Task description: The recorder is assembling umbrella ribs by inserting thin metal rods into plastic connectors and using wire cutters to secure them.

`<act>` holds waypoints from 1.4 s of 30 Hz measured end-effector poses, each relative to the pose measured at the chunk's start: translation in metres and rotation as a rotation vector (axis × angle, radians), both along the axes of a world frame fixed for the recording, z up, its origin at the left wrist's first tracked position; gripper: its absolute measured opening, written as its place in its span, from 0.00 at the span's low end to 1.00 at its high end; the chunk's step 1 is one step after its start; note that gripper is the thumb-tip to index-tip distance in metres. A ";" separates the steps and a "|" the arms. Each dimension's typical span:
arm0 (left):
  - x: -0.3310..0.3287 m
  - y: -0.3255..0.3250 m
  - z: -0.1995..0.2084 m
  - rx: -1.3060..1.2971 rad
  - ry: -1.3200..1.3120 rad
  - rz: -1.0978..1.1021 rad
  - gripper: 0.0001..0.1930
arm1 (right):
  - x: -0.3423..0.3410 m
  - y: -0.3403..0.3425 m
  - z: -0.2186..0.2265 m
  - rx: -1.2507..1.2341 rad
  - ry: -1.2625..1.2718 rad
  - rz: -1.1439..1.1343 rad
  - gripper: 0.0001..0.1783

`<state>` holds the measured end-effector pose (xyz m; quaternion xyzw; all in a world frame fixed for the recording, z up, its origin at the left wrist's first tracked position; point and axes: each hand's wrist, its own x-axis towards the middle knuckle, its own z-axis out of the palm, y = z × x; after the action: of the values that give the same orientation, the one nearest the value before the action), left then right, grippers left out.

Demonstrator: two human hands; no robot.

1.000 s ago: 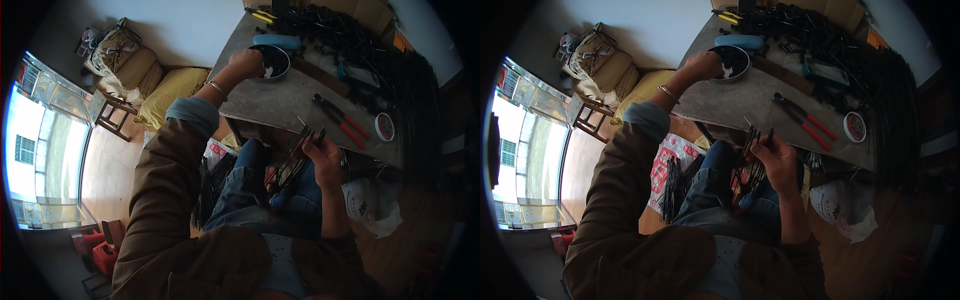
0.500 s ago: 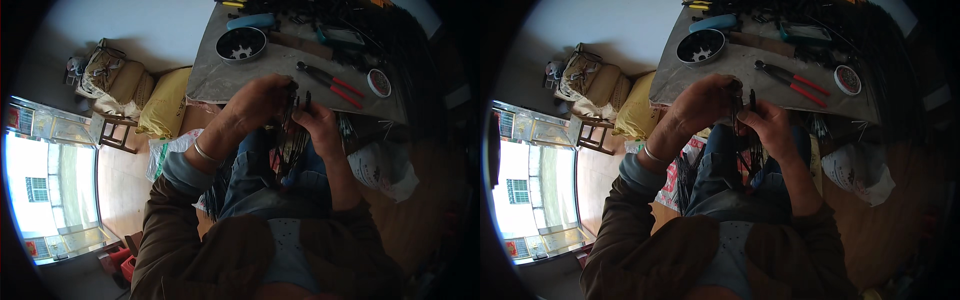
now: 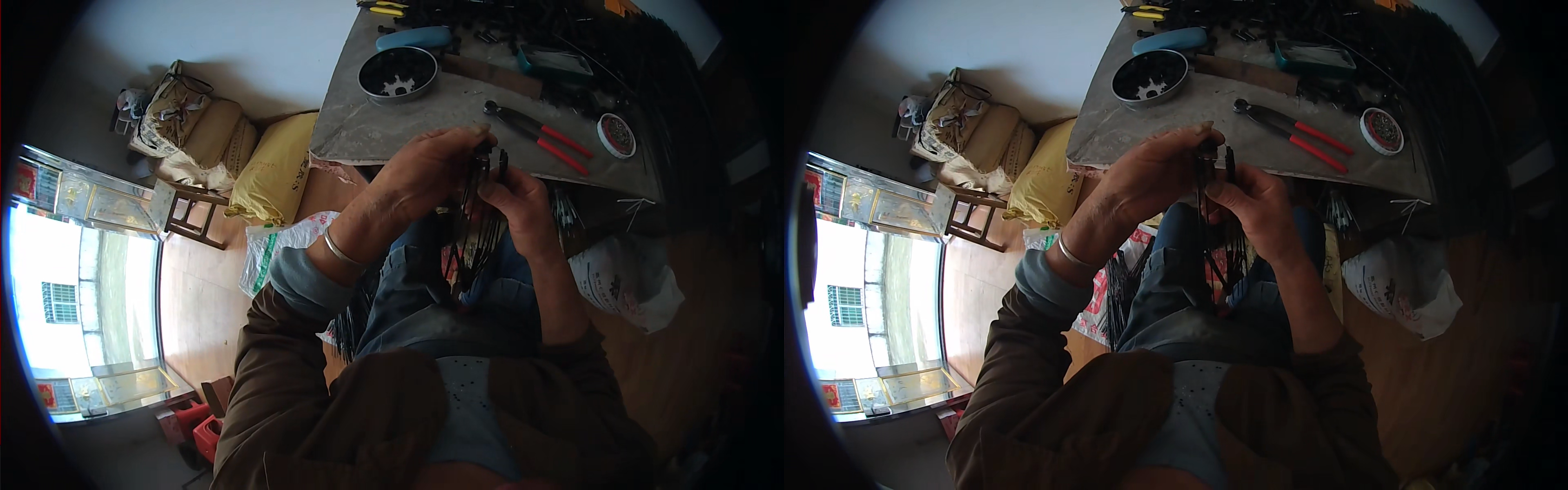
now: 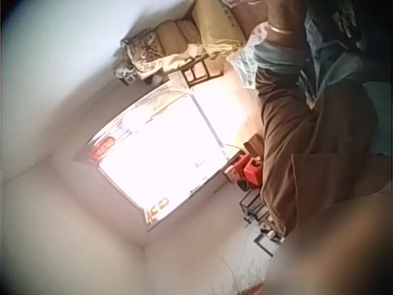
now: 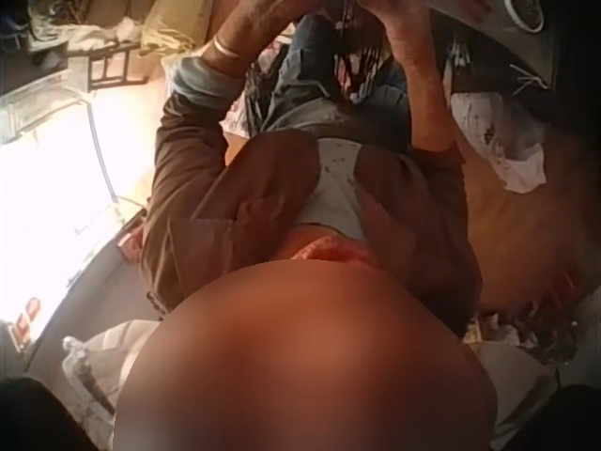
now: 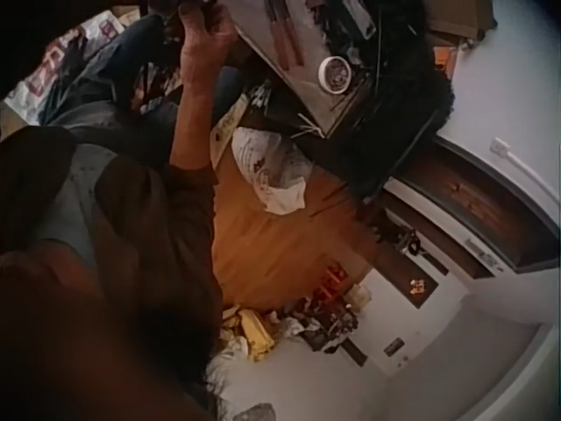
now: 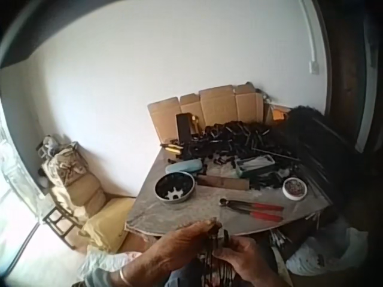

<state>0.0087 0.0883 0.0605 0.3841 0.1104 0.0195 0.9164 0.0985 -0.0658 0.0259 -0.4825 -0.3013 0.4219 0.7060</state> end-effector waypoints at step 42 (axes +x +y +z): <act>-0.004 -0.006 0.011 -0.004 -0.006 0.003 0.14 | 0.001 -0.002 0.003 -0.005 0.003 0.026 0.09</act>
<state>0.0049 0.0827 0.0717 0.3821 0.1082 0.0218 0.9175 0.0991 -0.0678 0.0288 -0.4796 -0.3053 0.4325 0.6998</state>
